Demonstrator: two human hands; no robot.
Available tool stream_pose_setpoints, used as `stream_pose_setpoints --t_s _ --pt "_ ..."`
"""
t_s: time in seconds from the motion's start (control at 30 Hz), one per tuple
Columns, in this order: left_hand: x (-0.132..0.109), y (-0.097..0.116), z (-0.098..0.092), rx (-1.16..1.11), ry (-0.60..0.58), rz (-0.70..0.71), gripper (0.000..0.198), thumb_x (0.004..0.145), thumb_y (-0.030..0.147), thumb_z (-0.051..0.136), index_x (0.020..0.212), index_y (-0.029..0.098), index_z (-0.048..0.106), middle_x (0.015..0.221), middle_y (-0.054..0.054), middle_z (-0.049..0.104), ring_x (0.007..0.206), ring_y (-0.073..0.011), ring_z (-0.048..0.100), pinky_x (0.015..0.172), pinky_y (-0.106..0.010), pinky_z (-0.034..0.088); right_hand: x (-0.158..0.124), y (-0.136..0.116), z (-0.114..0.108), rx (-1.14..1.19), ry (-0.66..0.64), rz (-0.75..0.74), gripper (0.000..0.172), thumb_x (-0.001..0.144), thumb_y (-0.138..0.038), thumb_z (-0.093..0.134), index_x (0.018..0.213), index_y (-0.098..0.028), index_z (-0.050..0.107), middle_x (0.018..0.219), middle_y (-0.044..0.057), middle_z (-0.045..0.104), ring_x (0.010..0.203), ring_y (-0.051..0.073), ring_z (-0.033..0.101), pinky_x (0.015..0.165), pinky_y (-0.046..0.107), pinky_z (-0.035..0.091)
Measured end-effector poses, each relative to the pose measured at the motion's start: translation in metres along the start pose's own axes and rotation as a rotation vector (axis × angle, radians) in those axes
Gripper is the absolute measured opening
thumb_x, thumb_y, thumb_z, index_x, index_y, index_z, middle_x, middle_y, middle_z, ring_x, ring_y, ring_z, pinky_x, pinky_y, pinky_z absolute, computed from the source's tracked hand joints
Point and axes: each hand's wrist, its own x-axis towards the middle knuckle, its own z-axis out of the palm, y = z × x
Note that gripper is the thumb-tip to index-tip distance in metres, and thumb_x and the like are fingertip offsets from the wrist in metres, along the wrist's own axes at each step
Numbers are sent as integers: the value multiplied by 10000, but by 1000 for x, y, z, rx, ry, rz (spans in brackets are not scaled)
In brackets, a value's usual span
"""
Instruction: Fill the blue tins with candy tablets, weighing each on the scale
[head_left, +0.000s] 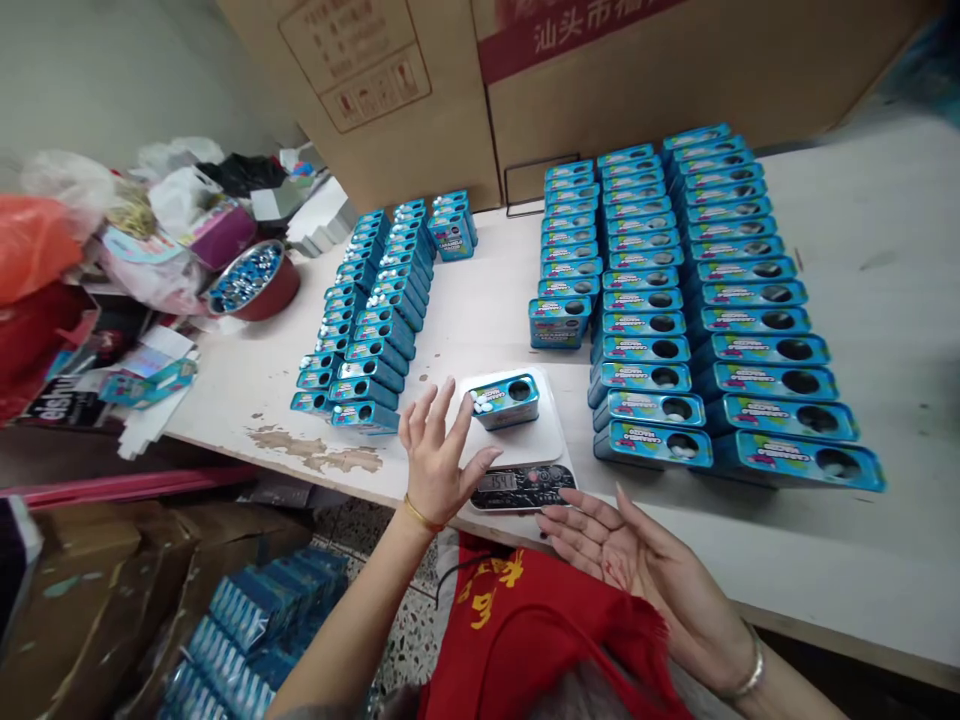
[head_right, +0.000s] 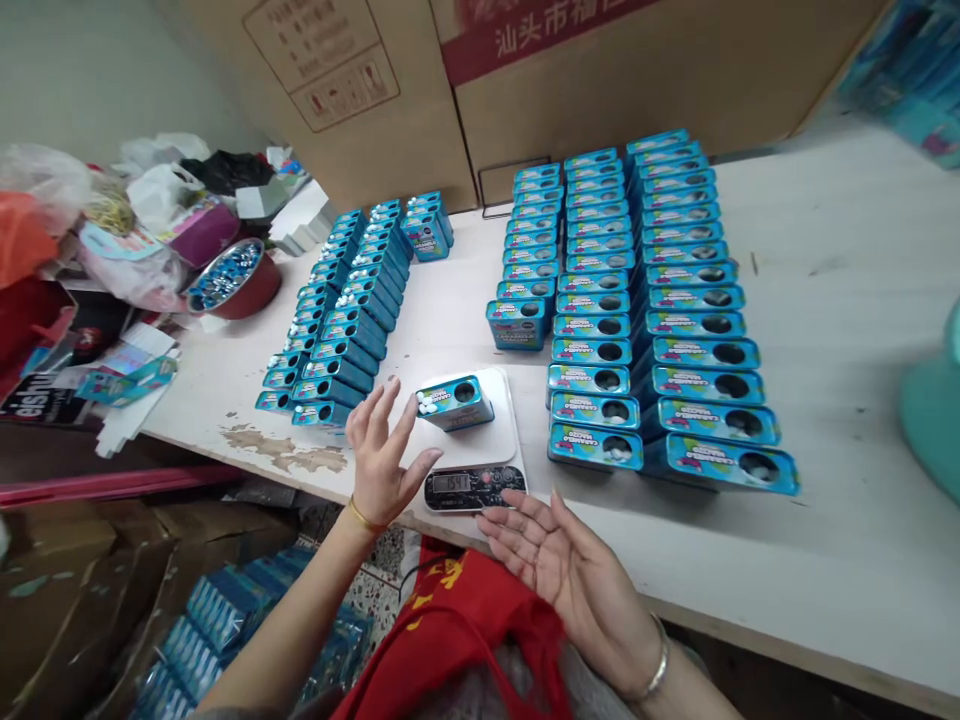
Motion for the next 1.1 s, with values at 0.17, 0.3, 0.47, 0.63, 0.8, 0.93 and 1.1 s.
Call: stream_pose_setpoints --t_s 0.17,0.3,0.47,0.63,0.8,0.93,1.1 --pt "13 8 3 19 -57 81 529 842 502 474 1268 190 485 1424 -140 353 1351 -298 235 1074 -493 174 2 0 2 -3 -17 0 411 881 -415 400 1065 -106 598 1049 163 681 1039 247 615 952 350 438" --pt "34 18 7 -9 -93 156 417 890 387 428 1235 166 506 1414 -131 375 1355 -284 234 1081 -492 167 0 -2 1 2 -13 -18 405 882 -408 400 1075 -110 595 1041 154 685 1026 240 622 938 345 444" --pt "46 16 8 -102 -87 216 377 907 312 403 1253 182 477 1373 -105 440 1339 -251 283 1086 -488 169 -1 -3 0 5 -2 -25 395 882 -408 396 1045 -117 608 1014 142 693 1000 230 634 924 342 451" --pt "42 8 7 -114 -55 149 382 860 351 504 1219 220 505 1324 -99 490 1299 -248 347 1060 -474 226 1 -5 -1 -7 -25 -29 372 876 -409 417 1023 -133 617 995 127 697 988 218 637 932 350 442" --pt "50 9 12 -6 -212 202 469 866 393 494 1292 204 434 1373 -131 426 1259 -278 379 1027 -465 250 6 -6 -5 2 -54 -21 360 870 -408 438 1017 -129 613 980 118 694 992 220 632 928 349 440" --pt "66 5 14 -115 -297 190 614 855 441 499 1339 102 333 1081 -140 603 955 -235 544 823 -361 402 9 -7 -5 2 -80 -44 355 860 -410 467 1030 -126 596 969 115 686 949 211 640 875 329 468" --pt "104 -2 22 -290 -187 238 448 857 372 520 1240 154 439 1016 -91 599 901 -200 529 783 -323 414 19 -10 -11 -247 -18 -208 402 811 -388 569 1138 -161 510 728 19 654 604 111 615 553 208 479"
